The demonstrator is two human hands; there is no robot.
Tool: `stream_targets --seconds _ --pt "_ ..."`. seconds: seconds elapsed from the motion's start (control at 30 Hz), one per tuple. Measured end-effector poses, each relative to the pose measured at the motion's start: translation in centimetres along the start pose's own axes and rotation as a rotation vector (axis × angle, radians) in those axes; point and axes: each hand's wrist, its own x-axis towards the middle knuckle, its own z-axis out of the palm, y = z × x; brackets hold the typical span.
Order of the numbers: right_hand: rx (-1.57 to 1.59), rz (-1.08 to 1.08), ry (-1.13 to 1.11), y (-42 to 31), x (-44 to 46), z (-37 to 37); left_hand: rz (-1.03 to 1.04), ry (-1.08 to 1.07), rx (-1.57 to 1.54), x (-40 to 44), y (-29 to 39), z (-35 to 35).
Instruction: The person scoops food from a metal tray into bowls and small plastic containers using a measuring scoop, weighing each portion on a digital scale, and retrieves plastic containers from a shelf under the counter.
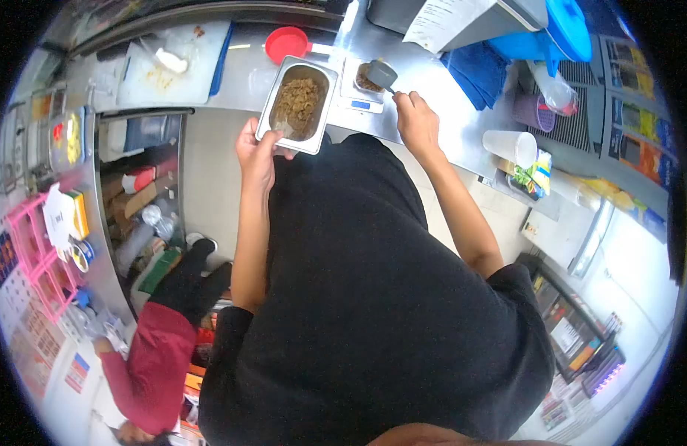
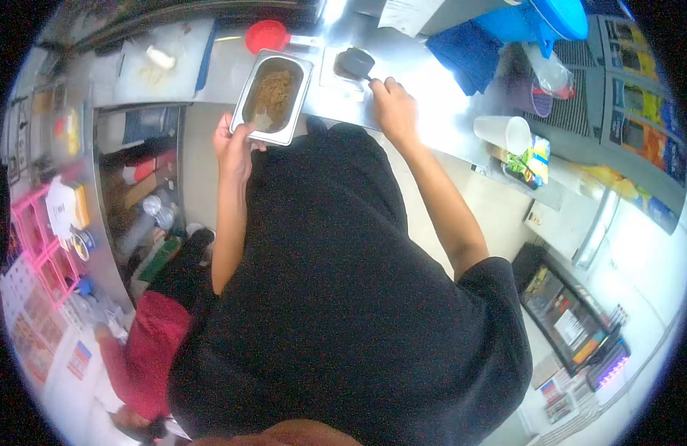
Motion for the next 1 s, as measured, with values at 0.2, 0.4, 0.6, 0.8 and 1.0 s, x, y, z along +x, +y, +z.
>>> stream_targets --seconds 0.2,0.4,0.6,0.8,1.0 --pt "0.288 0.104 0.071 0.2 0.2 0.5 -0.007 0.000 -0.029 -0.1 -1.1 -0.5" --pt "0.583 0.371 0.060 -0.4 0.8 -1.7 -0.040 -0.017 -0.006 0.4 -1.6 -0.4" --pt "0.530 0.341 0.083 0.6 1.9 -3.4 -0.016 -0.081 0.008 0.9 -1.3 -0.1" --pt "0.797 0.347 -0.037 -4.0 3.4 -4.1 0.004 -0.090 0.031 0.9 -1.0 -0.4" --pt "0.530 -0.070 -0.112 -10.2 5.7 -4.4 -0.050 0.018 0.070 0.3 -0.8 -1.6"
